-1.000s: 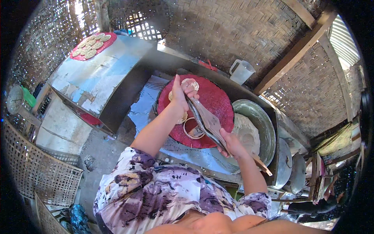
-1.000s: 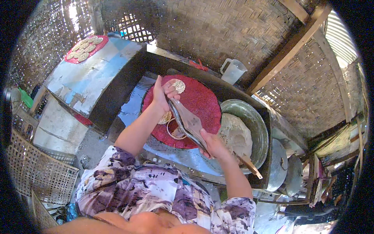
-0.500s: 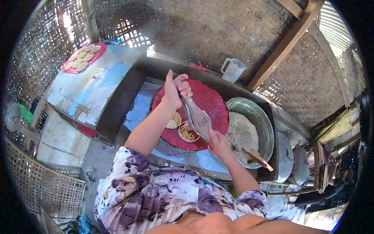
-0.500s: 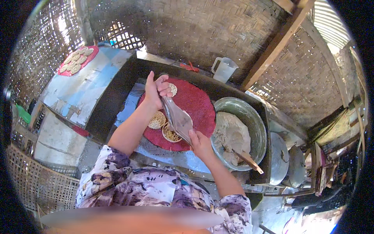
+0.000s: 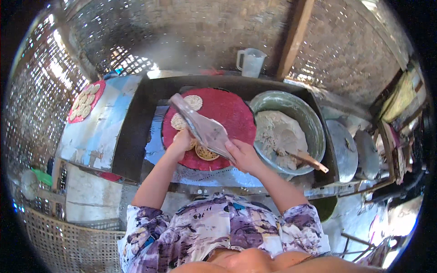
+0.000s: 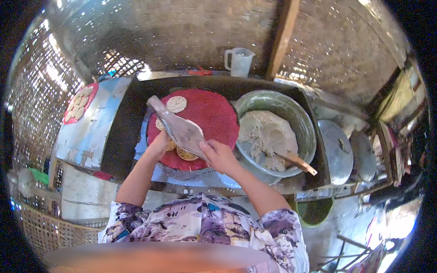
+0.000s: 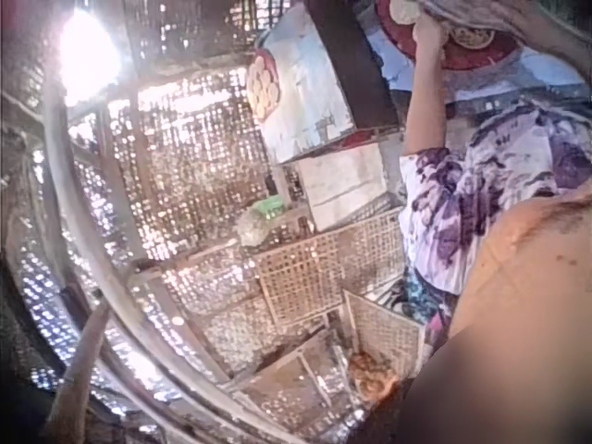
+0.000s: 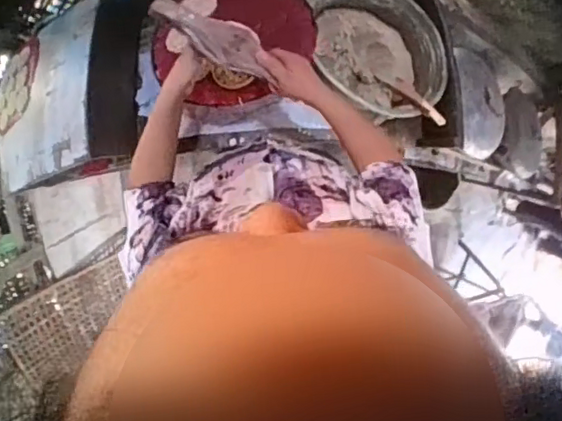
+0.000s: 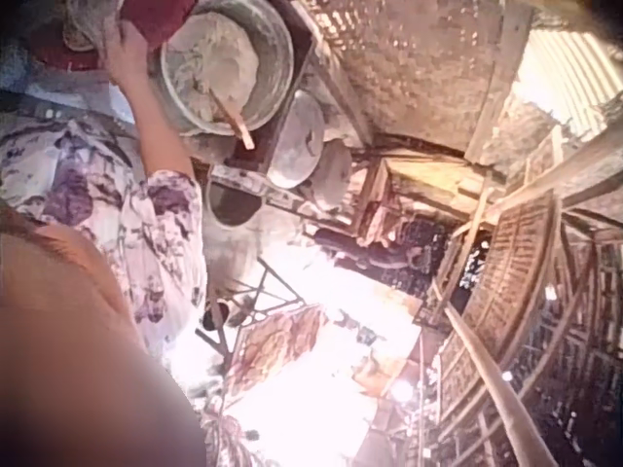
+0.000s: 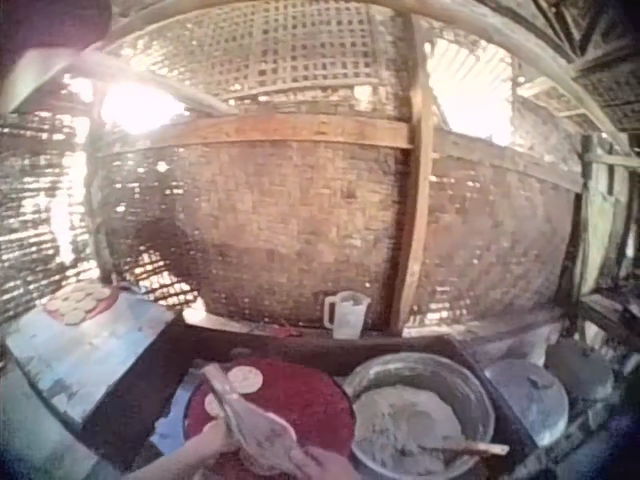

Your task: The person uses a wooden spatula to scoop white dough from a bucket and places it onto a pink circular mat. They then use a circular mold and a wooden press to shape and flatten the dough into several small, round, flat discs.

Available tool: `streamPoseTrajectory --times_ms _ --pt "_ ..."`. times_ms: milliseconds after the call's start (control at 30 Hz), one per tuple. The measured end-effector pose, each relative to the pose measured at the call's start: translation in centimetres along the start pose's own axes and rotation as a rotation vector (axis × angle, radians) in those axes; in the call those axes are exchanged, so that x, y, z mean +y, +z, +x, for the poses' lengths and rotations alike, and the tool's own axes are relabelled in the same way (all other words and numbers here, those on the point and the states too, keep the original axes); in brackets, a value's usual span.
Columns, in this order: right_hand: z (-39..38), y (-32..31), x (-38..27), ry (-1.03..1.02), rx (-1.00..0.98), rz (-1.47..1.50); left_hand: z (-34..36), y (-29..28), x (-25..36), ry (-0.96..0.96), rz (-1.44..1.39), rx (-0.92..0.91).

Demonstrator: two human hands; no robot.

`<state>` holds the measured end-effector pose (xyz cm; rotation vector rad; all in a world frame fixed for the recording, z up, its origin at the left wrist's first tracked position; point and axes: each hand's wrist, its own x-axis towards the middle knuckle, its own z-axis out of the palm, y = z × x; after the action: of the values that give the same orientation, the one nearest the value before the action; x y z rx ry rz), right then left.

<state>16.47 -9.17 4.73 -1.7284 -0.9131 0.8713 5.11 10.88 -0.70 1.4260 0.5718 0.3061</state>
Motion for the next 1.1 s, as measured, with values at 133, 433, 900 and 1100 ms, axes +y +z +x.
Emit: streamPoseTrajectory --times_ms 133,433,900,1100 --pt "0.7 0.1 0.7 -0.156 0.141 -0.13 0.4 -0.7 -0.5 0.068 0.325 -0.022" --pt "-2.0 -3.5 1.4 -0.15 0.366 0.148 -2.2 8.8 8.5 0.673 1.241 0.302" --pt "-7.0 -17.5 -7.3 -1.072 1.059 -1.043 2.4 25.9 14.2 1.238 1.1 -0.196" --pt "-11.4 -19.7 -5.9 -0.83 0.42 -0.742 1.5 26.0 15.9 1.168 1.205 -0.492"
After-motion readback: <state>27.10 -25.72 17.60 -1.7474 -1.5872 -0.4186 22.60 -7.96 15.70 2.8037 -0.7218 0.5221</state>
